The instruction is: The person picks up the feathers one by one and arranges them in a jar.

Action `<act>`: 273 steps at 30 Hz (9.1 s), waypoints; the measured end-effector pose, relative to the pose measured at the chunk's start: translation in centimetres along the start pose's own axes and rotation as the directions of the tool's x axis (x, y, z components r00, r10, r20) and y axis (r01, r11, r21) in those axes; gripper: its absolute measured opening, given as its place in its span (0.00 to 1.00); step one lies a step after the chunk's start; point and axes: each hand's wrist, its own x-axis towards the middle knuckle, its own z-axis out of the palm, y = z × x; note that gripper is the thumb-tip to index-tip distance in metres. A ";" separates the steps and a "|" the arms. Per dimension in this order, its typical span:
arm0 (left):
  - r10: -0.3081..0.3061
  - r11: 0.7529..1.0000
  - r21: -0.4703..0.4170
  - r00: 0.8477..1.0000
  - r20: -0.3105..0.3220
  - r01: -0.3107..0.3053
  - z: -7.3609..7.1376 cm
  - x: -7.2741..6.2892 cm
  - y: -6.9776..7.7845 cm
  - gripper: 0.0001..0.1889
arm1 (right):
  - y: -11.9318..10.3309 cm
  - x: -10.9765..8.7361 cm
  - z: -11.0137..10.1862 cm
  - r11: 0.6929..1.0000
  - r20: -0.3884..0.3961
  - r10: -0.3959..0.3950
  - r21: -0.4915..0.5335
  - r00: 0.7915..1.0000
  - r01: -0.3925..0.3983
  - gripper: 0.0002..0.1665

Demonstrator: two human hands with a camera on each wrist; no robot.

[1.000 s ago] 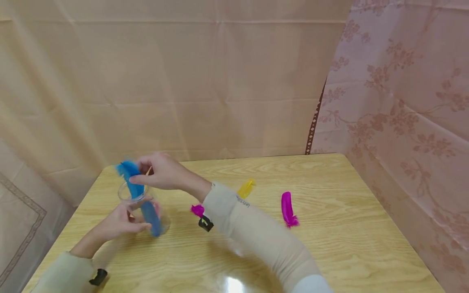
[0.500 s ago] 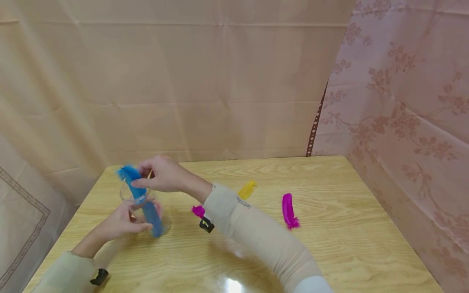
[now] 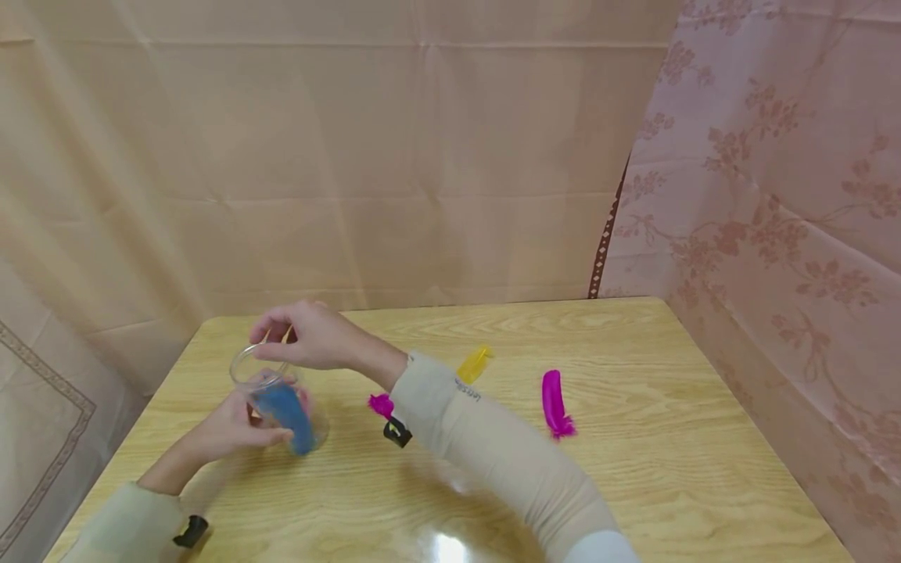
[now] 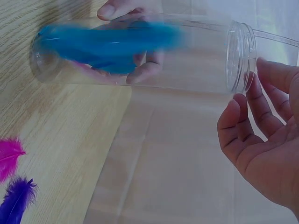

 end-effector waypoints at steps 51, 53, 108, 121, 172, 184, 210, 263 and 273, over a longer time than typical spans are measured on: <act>-0.027 0.999 -0.043 1.000 -0.009 0.027 0.3 0.1 -0.4 0.27 | 7.9 -4.7 -0.1 0.877 0.306 0.310 -0.458 0.900 -0.147 0.28; -0.024 0.999 -0.042 1.000 -0.011 0.023 0.3 0.1 -0.4 0.27 | 8.4 -4.9 0.1 0.855 0.316 0.326 -0.501 0.891 -0.135 0.27; -0.026 0.999 0.047 0.998 -0.051 0.028 0.6 0.3 0.2 0.24 | 11.2 -7.7 1.7 0.786 0.225 0.482 -0.539 0.847 -0.304 0.17; -0.020 0.996 0.088 0.999 -0.027 0.022 0.5 0.0 0.8 0.24 | 11.3 -8.1 2.4 0.771 0.144 0.525 -0.497 0.839 -0.397 0.17; 0.022 0.986 0.168 0.998 -0.051 -0.013 0.7 -0.3 0.9 0.23 | 11.7 -8.0 2.4 0.782 0.137 0.518 -0.475 0.844 -0.403 0.16; 0.021 0.986 0.168 0.999 -0.040 -0.014 0.6 -0.3 0.8 0.22 | 12.5 -8.5 2.2 0.854 0.156 0.433 -0.387 0.888 -0.349 0.16; 0.040 0.990 0.138 0.999 -0.034 -0.035 0.5 -0.3 0.8 0.24 | 13.0 -8.5 1.6 0.927 0.184 0.341 0.100 0.922 -0.362 0.17; -0.029 0.987 0.159 0.998 -0.064 0.039 0.8 -0.1 1.4 0.30 | 5.1 -4.2 -1.3 0.930 0.168 0.189 0.286 0.968 -0.231 0.13; -0.025 0.986 0.164 0.997 -0.070 0.036 0.8 -0.4 1.5 0.31 | 4.1 -3.8 -1.8 0.935 0.143 0.193 0.272 0.971 -0.226 0.13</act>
